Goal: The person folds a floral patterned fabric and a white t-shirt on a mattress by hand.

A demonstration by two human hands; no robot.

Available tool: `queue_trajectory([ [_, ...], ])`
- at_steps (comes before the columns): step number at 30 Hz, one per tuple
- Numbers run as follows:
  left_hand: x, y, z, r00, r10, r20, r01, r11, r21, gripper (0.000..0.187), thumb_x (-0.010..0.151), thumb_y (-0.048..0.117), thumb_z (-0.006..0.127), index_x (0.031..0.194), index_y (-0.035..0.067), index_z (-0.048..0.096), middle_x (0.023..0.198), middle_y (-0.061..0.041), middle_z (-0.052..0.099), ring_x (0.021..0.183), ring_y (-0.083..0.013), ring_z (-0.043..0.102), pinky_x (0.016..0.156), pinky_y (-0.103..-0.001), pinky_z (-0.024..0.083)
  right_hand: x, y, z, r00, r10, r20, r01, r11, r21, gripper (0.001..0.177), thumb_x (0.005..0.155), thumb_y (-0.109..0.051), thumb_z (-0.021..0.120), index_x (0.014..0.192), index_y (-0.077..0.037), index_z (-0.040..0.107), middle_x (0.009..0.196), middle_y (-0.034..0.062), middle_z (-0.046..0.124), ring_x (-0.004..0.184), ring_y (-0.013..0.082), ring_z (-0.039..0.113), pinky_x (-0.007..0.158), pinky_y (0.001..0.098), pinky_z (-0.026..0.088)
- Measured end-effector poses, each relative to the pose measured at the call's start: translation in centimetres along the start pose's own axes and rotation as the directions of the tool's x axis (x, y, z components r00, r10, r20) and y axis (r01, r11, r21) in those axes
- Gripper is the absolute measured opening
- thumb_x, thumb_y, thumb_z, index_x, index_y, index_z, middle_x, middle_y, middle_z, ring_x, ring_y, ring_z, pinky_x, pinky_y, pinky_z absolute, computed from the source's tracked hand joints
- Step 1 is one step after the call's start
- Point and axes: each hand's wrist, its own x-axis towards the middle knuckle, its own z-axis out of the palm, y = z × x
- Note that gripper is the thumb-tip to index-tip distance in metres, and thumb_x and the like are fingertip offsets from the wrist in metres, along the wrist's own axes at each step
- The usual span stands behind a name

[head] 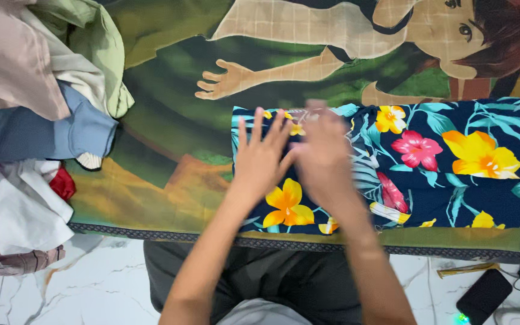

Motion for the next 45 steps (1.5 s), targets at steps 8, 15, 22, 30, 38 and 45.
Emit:
queue_trajectory([
  [8, 0.1, -1.8, 1.2, 0.988, -0.146, 0.054, 0.155, 0.954, -0.255, 0.119, 0.069, 0.088, 0.066, 0.158, 0.013, 0.041, 0.168, -0.011, 0.031, 0.156, -0.0371, 0.025, 0.125, -0.068, 0.008, 0.2, 7.0, 4.8, 0.903, 0.389, 0.183, -0.332, 0.902, -0.278, 0.059, 0.105, -0.049, 0.044, 0.159, -0.026, 0.039, 0.167, 0.0074, 0.031, 0.152, 0.0418, 0.027, 0.118, 0.0689, 0.011],
  [15, -0.5, -1.0, -2.4, 0.99, -0.044, 0.134, 0.067, 0.983, -0.172, 0.126, 0.062, 0.089, 0.066, 0.152, 0.006, 0.041, 0.164, -0.014, 0.031, 0.152, -0.0412, 0.02, 0.112, -0.078, 0.0, -1.4, 6.9, -0.4, 0.886, 0.461, 0.043, -0.416, 0.833, -0.363, 0.062, 0.107, -0.041, 0.051, 0.164, -0.02, 0.039, 0.17, 0.0091, 0.031, 0.154, 0.0469, 0.023, 0.117, 0.076, 0.007],
  [22, -6.0, 2.6, -2.8, 0.976, 0.157, 0.148, -0.116, 0.961, -0.252, 0.104, 0.073, 0.079, 0.064, 0.153, 0.015, 0.046, 0.164, -0.009, 0.036, 0.153, -0.0416, 0.021, 0.121, -0.065, 0.008, -6.5, -4.3, 0.9, 0.953, 0.281, 0.115, -0.265, 0.954, -0.139, 0.067, 0.095, -0.044, 0.058, 0.156, -0.021, 0.043, 0.163, 0.0099, 0.036, 0.148, 0.0425, 0.034, 0.119, 0.0651, 0.022],
  [30, -11.5, -0.1, -5.5, 0.992, -0.11, 0.062, 0.124, 0.945, -0.301, 0.075, 0.097, 0.046, 0.066, 0.159, 0.011, 0.043, 0.162, -0.02, 0.042, 0.147, -0.0424, 0.036, 0.12, -0.053, 0.028, -15.5, 2.0, -5.1, 0.844, 0.529, 0.09, -0.483, 0.822, -0.301, 0.062, 0.102, -0.043, 0.055, 0.159, -0.021, 0.045, 0.168, 0.0074, 0.039, 0.152, 0.0423, 0.031, 0.12, 0.0682, 0.015],
  [38, -6.5, -2.8, -2.8, 0.74, -0.556, 0.38, 0.55, 0.173, -0.817, 0.049, 0.088, 0.02, 0.079, 0.126, -0.006, 0.062, 0.096, -0.01, 0.076, 0.079, -0.0117, 0.068, 0.07, -0.027, 0.056, -10.1, -8.0, -1.8, 0.964, 0.07, 0.255, -0.16, 0.922, 0.352, 0.104, 0.078, -0.047, 0.081, 0.155, 0.0, 0.029, 0.162, 0.0253, 0.027, 0.155, 0.0469, 0.015, 0.123, 0.0591, 0.012],
  [45, -5.4, -7.3, -0.2, 0.614, -0.429, 0.662, 0.558, -0.358, -0.749, 0.02, 0.089, 0.021, 0.073, 0.097, 0.004, 0.067, 0.081, -0.002, 0.069, 0.07, -0.0137, 0.064, 0.063, -0.03, 0.051, -5.3, -14.4, 5.9, 0.998, 0.059, 0.008, -0.059, 0.993, 0.098, 0.081, 0.082, -0.009, 0.069, 0.157, -0.006, 0.04, 0.16, 0.0247, 0.042, 0.146, 0.0447, 0.046, 0.122, 0.0565, 0.032],
])
